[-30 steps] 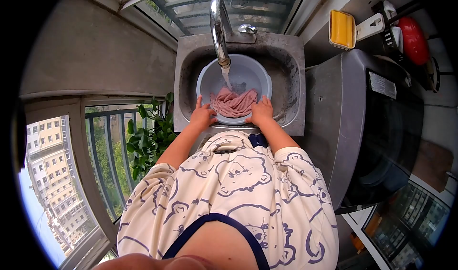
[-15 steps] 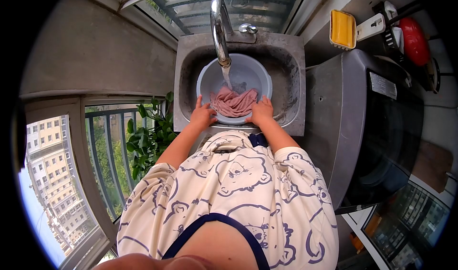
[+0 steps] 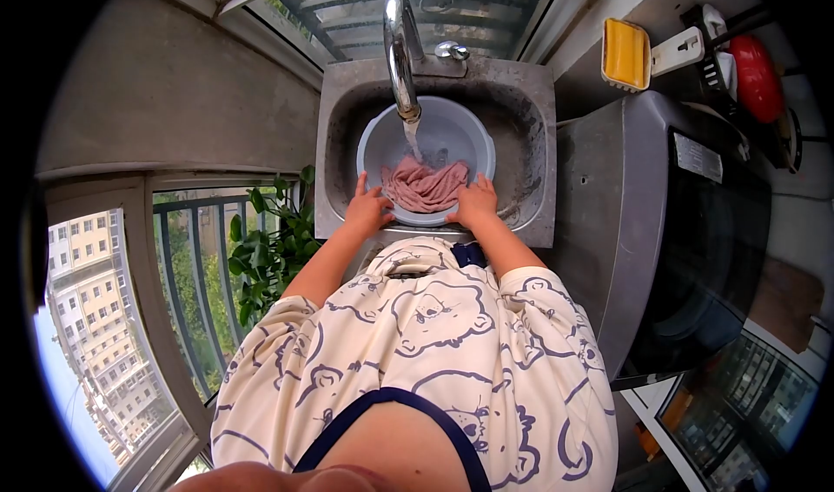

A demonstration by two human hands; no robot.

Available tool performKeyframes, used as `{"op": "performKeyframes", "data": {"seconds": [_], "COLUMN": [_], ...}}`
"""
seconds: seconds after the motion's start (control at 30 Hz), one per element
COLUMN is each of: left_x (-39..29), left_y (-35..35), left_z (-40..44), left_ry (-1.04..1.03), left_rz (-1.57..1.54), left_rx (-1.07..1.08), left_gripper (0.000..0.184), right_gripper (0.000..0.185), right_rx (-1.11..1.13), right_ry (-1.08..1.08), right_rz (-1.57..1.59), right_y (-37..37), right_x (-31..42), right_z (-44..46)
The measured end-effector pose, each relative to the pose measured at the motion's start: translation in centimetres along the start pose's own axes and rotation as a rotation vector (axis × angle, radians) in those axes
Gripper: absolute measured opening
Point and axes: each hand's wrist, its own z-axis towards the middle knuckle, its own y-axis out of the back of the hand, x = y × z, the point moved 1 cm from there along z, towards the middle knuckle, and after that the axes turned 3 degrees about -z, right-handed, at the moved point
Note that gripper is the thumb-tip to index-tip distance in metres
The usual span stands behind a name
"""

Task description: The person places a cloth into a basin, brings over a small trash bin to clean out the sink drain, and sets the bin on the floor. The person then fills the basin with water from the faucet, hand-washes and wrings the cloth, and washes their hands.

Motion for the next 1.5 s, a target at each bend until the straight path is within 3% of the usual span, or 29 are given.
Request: {"op": "performKeyframes", "data": {"seconds": [0.67,0.77,0.83,0.93,1.03,1.1,1.23,1.3,1.4,1.5], "left_x": [-0.3,-0.1,0.0,0.0,0.2,0.2,0.3,0.3,0.3,0.3], "left_y": [0.6,0.3,0.2,0.1,-0.1,-0.1,-0.1,-0.1,0.0,-0.1], "left_z": [-0.1,-0.1,-0.2,-0.2,-0.3,-0.3,-0.2,-0.1,-0.1,-0.2], "left_ry": [0.035,0.023,0.024,0.019,0.01,0.001,-0.024,-0.03,-0.018,-0.016], "left_rz": [-0.051,-0.047,-0.057,-0.063,-0.07,-0.079,-0.054,-0.051,-0.046,-0.069], "left_rx": [0.019,0.009,-0.002,-0.016,-0.033,-0.048,-0.045,-0.045,-0.032,-0.046], "left_gripper": [0.025,0.025,0.024,0.024,0.024,0.023,0.024,0.024,0.023,0.023], "right_gripper": [0.062,0.054,0.046,0.037,0.043,0.047,0.047,0.039,0.033,0.028], "right_rx": [0.039,0.072,0.088,-0.326,-0.772,-0.902,-0.9,-0.569,-0.586,-0.477], "right_ry": [0.005,-0.025,-0.111,-0.136,-0.033,-0.015,0.032,-0.113,-0.216,-0.253], "right_rz": [-0.042,0.02,0.497,0.603,0.651,0.453,0.335,0.494,0.33,0.403], "right_y": [0.5,1.1,3.4,4.5,7.7,10.8,13.7,15.3,17.6,19.3], "right_x": [0.1,-0.4,-0.8,-1.9,-2.5,-2.1,-2.2,-1.8,-1.8,-2.1], "right_z": [0.3,1.5,1.9,4.2,6.4,7.0,9.9,10.6,11.7,11.8]}}
